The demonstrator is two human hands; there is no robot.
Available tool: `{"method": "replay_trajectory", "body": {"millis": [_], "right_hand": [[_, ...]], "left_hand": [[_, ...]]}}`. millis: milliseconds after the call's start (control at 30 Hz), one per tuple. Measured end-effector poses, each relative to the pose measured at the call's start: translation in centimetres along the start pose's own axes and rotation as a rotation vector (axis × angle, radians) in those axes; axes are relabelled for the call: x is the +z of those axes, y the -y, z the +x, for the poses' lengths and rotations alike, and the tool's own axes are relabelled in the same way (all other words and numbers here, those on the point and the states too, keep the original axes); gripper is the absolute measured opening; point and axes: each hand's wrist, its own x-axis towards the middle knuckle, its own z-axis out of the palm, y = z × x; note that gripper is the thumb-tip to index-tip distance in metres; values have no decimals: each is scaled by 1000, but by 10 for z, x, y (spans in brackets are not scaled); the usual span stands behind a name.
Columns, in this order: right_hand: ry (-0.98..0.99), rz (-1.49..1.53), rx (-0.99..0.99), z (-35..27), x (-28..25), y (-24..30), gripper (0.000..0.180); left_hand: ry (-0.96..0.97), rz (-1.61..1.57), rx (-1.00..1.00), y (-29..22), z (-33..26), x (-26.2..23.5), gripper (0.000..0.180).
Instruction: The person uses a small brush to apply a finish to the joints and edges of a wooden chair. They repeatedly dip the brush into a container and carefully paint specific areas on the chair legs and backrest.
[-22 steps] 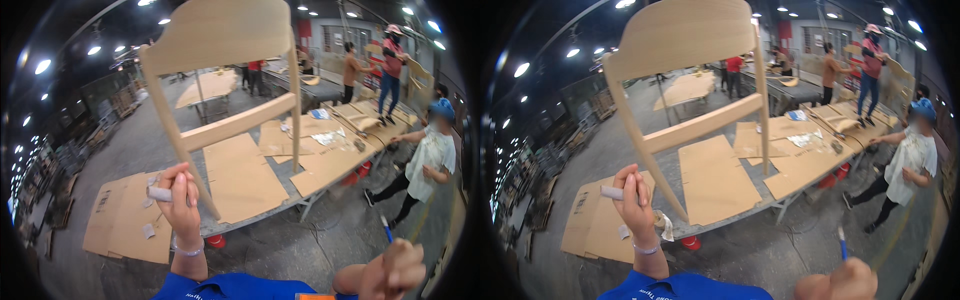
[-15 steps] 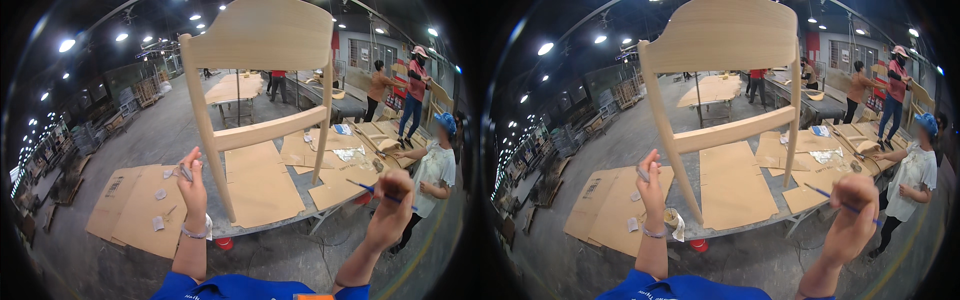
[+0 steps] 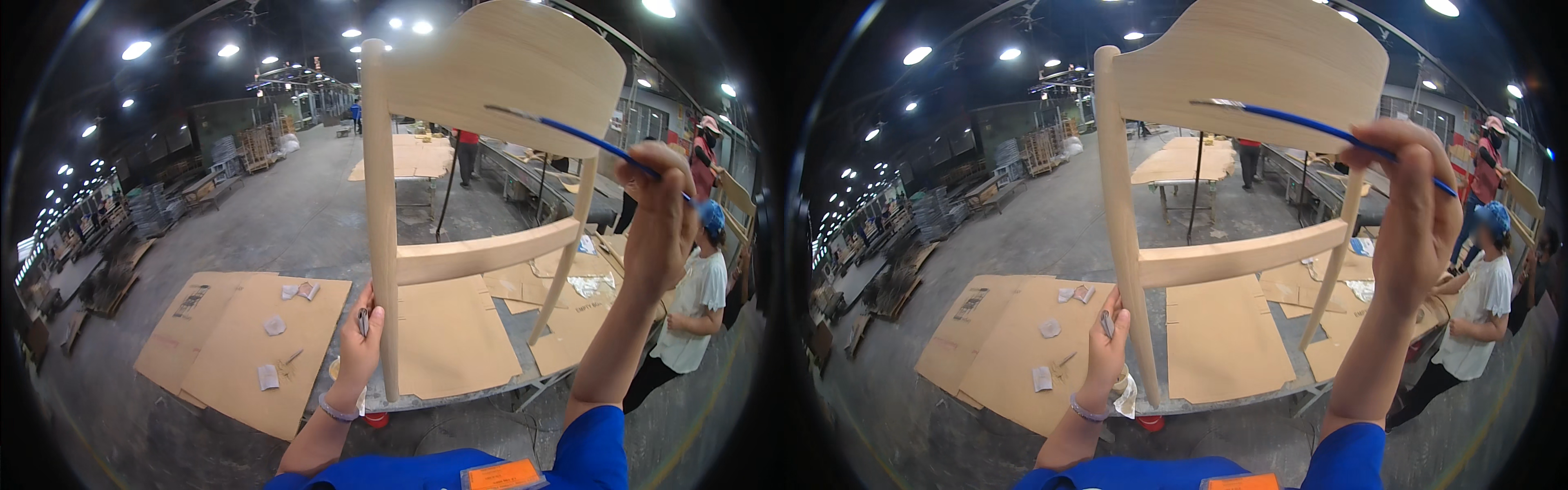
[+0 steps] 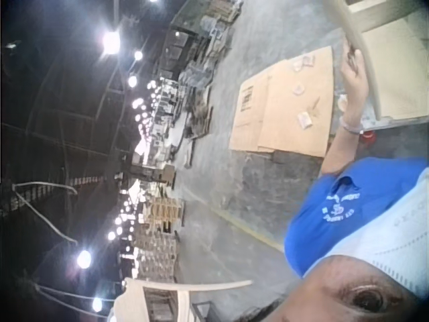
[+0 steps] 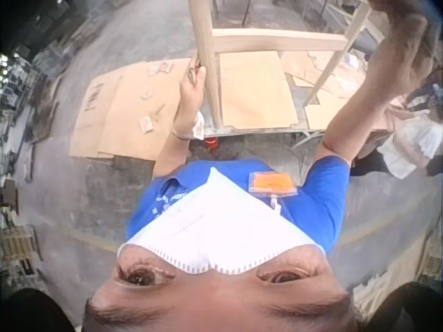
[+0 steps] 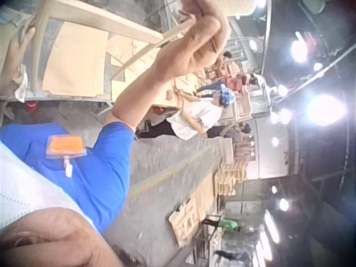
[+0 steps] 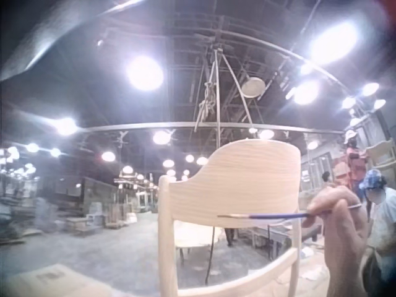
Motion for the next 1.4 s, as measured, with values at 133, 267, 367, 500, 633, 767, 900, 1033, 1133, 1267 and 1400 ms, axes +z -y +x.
{"method": "replay_trajectory", "body": {"millis": [133, 267, 367, 500, 633, 767, 900, 1033, 1133, 1267, 1400], "right_hand": [[124, -43, -165, 36, 39, -33, 28], [127, 2, -330, 59, 68, -65, 17], [135, 30, -365, 65, 79, -83, 14], [110, 19, -428, 71, 86, -96, 15], [119, -113, -489, 72, 89, -100, 17], [133, -196, -549, 71, 90, -101, 15], [156, -224, -573, 71, 88, -102, 15], [163, -232, -560, 69, 89, -105, 16], [148, -221, -571, 70, 91, -109, 16], [130, -196, -580, 72, 91, -117, 16], [111, -163, -565, 72, 94, -122, 16]], "left_hand": [[34, -17, -24, 4, -5, -7, 49], [60, -123, -75, 3, -14, -11, 49], [60, -82, -74, 2, -18, -11, 49], [45, -88, -85, -2, -20, -8, 55], [114, -108, -105, -10, -19, -8, 61], [156, -104, -130, -13, -17, -7, 65], [140, -100, -128, -11, -18, -2, 68], [162, -104, -132, -9, -20, 0, 67], [145, -88, -125, -7, -22, 2, 67], [125, -75, -121, -3, -23, 2, 67], [78, -26, -97, -2, -23, 3, 69]]}}
